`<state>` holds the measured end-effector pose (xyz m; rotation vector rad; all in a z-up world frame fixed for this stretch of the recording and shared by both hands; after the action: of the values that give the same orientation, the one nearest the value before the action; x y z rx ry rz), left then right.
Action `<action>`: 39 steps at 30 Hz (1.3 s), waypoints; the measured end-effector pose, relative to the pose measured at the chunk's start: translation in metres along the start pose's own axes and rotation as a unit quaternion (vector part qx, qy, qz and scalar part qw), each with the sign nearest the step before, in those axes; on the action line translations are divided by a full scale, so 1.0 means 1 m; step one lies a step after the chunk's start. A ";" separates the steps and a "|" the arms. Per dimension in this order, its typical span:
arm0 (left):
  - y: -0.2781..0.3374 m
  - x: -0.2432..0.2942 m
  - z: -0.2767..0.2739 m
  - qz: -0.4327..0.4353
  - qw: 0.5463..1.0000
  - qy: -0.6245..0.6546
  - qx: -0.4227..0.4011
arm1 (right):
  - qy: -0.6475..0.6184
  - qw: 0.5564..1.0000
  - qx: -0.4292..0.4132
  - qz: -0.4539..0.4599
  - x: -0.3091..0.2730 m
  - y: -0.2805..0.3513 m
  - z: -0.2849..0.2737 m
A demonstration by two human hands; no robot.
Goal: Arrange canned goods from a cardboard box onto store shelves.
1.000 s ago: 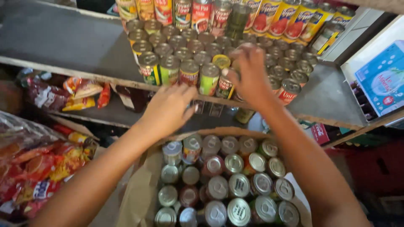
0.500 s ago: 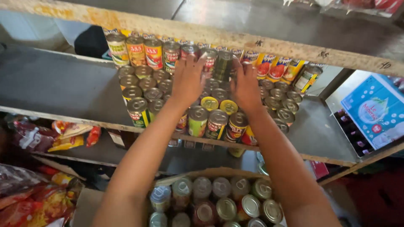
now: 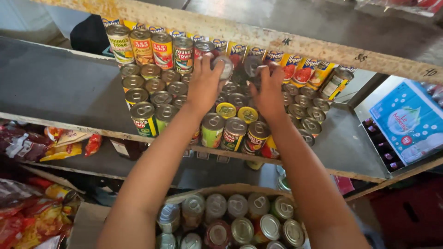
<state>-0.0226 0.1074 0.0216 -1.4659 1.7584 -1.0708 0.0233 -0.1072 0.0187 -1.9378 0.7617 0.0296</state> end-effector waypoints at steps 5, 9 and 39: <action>0.005 0.002 0.004 0.066 0.997 0.027 -0.036 | -0.081 0.991 -0.060 -0.084 -0.003 0.003 0.002; 0.003 0.002 -0.001 0.076 0.997 0.030 0.003 | -0.023 0.988 -0.085 -0.130 -0.030 0.003 -0.011; 0.233 0.039 -0.328 -0.076 0.852 0.183 -0.484 | -0.295 0.876 -0.362 0.121 -0.271 0.217 -0.065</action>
<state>-0.4226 0.1503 -0.0185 -2.0871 2.7194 -0.5165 -0.3260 -0.0890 -0.0320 -2.3077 0.6015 1.1558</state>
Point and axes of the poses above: each hand's wrist, its own y-axis away from the middle knuckle, its own z-axis out of the palm, x = y × z, the point moved 1 cm from there along -y, towards the middle knuckle, and after that the axes turned 14 degrees about -y, right-handed, at the moved point
